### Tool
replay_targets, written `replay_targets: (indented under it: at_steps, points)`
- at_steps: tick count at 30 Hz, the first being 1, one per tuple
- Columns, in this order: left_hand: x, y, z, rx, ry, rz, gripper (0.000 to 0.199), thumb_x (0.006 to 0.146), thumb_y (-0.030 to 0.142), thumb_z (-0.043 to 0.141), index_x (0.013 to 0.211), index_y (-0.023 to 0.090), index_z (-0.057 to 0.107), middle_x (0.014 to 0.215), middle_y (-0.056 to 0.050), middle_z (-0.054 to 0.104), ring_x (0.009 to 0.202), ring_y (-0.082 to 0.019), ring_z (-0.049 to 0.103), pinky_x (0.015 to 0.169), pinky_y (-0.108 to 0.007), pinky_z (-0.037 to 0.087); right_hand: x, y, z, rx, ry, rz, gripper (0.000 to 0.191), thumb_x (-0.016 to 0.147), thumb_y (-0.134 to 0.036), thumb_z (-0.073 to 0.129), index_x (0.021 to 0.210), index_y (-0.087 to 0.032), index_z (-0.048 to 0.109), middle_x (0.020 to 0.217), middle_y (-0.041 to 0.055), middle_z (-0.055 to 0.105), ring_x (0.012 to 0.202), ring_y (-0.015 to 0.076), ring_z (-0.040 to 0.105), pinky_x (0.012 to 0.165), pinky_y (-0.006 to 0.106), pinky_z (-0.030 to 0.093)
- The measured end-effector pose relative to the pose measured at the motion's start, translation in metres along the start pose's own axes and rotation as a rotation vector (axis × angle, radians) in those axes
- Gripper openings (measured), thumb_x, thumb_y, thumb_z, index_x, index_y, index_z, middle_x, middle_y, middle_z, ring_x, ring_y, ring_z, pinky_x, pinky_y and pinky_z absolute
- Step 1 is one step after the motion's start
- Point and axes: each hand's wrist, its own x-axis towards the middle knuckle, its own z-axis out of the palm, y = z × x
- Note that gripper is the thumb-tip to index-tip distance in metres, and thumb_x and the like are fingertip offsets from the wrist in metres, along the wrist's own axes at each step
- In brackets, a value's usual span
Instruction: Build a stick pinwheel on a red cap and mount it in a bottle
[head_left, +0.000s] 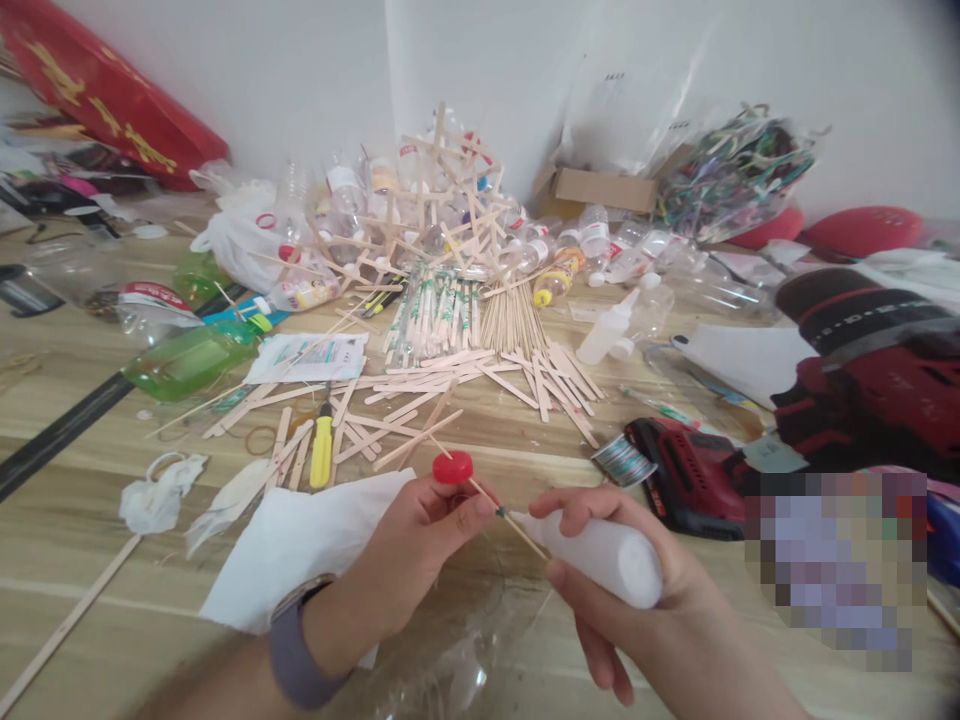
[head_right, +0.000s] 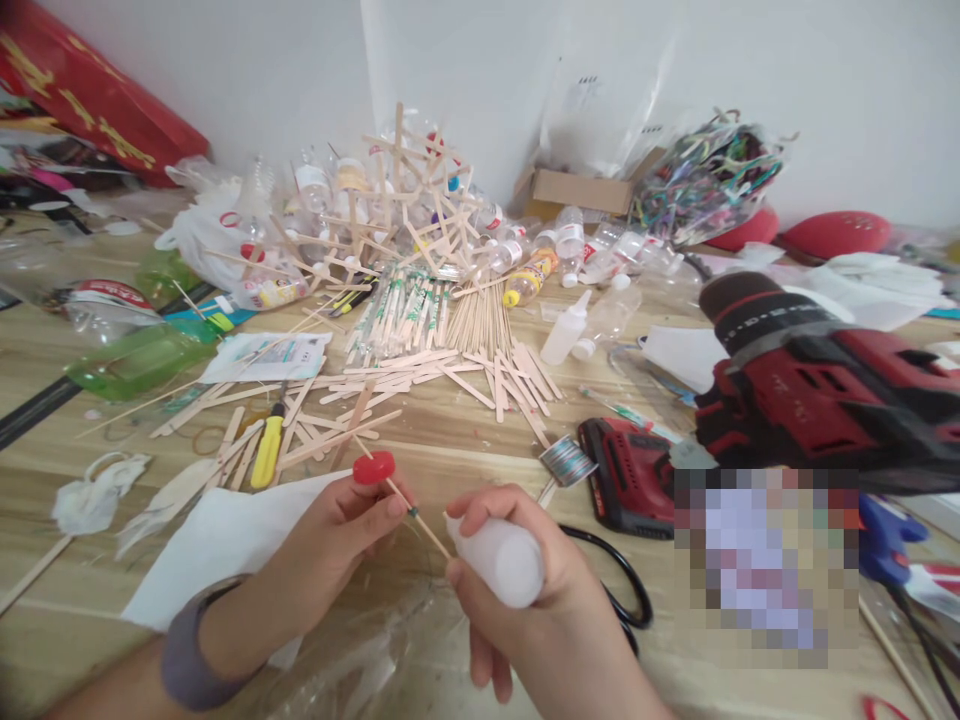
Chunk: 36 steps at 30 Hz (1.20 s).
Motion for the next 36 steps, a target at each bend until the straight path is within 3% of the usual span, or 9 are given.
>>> replay_targets:
  at_steps: [12,15,17,19,21,23,30,36]
  points:
    - [-0.007,0.008,0.004,0.127,0.069,0.089,0.037,0.076,0.049,0.069,0.058,0.019,0.055,0.052,0.006,0.038,0.052,-0.010,0.029,0.053,-0.027,0.024,0.005,-0.003,-0.002,0.053,-0.089,0.072,0.030,0.070,-0.030,0.077,0.084,-0.024,0.051,0.116,0.0025,0.065,0.027,0.0006,0.053,0.024,0.009,0.030]
    - [-0.005,0.004,0.001,0.125,0.093,0.071,0.036,0.078,0.048,0.067,0.062,0.018,0.056,0.053,0.007,0.036,0.050,-0.009,0.027,0.050,-0.027,0.021,0.010,-0.002,-0.006,-0.001,-0.085,0.039,0.031,0.073,-0.035,0.076,0.089,-0.024,0.053,0.083,-0.0028,0.070,0.030,0.0047,0.054,0.027,0.013,0.036]
    - [-0.003,-0.001,-0.001,0.099,0.101,0.026,0.036,0.078,0.050,0.066,0.065,0.018,0.055,0.053,0.008,0.034,0.049,-0.009,0.026,0.048,-0.026,0.019,0.015,-0.004,-0.009,-0.058,-0.035,-0.027,0.031,0.076,-0.039,0.075,0.093,-0.024,0.054,0.061,-0.0071,0.064,0.030,0.0071,0.052,0.030,0.017,0.041]
    - [-0.001,-0.005,-0.002,0.089,0.085,-0.028,0.036,0.078,0.051,0.066,0.067,0.018,0.054,0.053,0.008,0.033,0.048,-0.008,0.025,0.047,-0.026,0.018,0.018,-0.008,-0.012,-0.079,0.041,-0.138,0.033,0.076,-0.042,0.075,0.096,-0.024,0.053,0.071,-0.0034,0.069,0.030,0.0072,0.052,0.031,0.020,0.043]
    - [0.000,-0.008,-0.001,0.121,0.064,-0.087,0.036,0.078,0.051,0.065,0.067,0.018,0.054,0.052,0.009,0.034,0.048,-0.009,0.026,0.047,-0.026,0.018,0.020,-0.011,-0.015,-0.058,0.088,-0.232,0.035,0.076,-0.042,0.075,0.096,-0.025,0.052,0.100,0.0047,0.073,0.031,0.0063,0.053,0.031,0.022,0.044]
    - [0.000,-0.010,0.000,0.183,0.059,-0.141,0.035,0.077,0.050,0.065,0.067,0.018,0.054,0.051,0.008,0.036,0.048,-0.009,0.028,0.048,-0.027,0.018,0.019,-0.013,-0.017,-0.030,0.074,-0.277,0.035,0.076,-0.042,0.075,0.097,-0.025,0.052,0.117,0.0092,0.069,0.032,0.0067,0.056,0.031,0.024,0.046]
    - [0.002,-0.010,0.004,0.259,0.052,-0.232,0.033,0.076,0.046,0.063,0.061,0.020,0.049,0.047,0.009,0.038,0.047,-0.010,0.029,0.052,-0.028,0.018,0.010,-0.003,-0.016,-0.062,-0.014,-0.308,0.040,0.071,-0.052,0.076,0.095,-0.025,0.058,0.108,0.0086,0.074,0.034,0.0102,0.057,0.033,0.027,0.049]
    - [0.003,-0.009,0.005,0.319,0.046,-0.290,0.031,0.076,0.044,0.063,0.061,0.020,0.050,0.045,0.009,0.038,0.045,-0.010,0.029,0.052,-0.028,0.018,0.014,-0.001,-0.016,-0.087,-0.034,-0.333,0.029,0.074,-0.045,0.077,0.093,-0.029,0.063,0.100,0.0051,0.074,0.046,0.0137,0.062,0.044,0.028,0.055]
